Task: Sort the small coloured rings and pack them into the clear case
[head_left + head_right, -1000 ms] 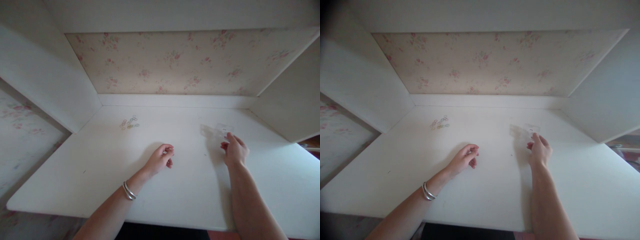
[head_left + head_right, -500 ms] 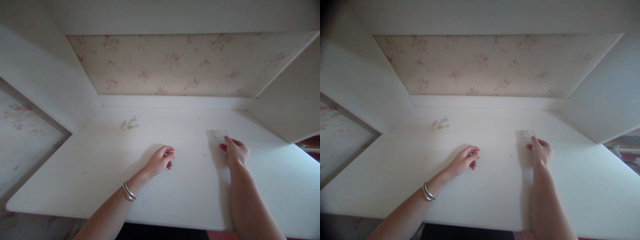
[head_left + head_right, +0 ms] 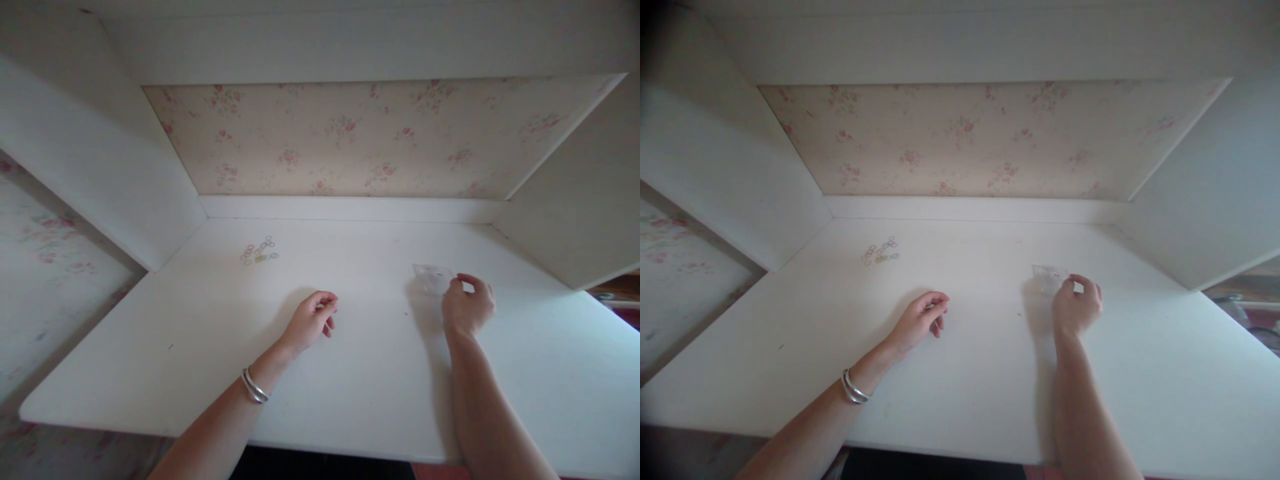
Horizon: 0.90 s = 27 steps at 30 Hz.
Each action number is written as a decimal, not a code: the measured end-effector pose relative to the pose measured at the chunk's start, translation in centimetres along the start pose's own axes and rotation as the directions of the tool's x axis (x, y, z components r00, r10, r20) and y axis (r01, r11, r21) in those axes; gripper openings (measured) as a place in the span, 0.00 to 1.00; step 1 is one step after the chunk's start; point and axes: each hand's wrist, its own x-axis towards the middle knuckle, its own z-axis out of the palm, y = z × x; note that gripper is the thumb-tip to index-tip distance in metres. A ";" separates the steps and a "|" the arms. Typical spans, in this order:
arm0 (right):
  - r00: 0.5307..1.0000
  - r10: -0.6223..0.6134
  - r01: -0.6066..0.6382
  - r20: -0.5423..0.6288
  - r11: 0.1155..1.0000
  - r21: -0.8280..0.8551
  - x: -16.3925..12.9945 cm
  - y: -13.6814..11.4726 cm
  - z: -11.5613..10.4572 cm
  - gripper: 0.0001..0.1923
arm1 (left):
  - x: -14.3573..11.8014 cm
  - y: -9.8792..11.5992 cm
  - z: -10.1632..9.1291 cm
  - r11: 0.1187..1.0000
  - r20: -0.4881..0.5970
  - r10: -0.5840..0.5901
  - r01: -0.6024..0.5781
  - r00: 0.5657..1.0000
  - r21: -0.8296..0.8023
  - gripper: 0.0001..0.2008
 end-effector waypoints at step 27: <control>0.390 -0.591 0.377 0.706 0.802 0.464 -12.2 -5.4 5.3 0.13 | 16.5 -1.3 -18.8 0.205 -0.144 0.305 0.082 0.941 0.975 0.23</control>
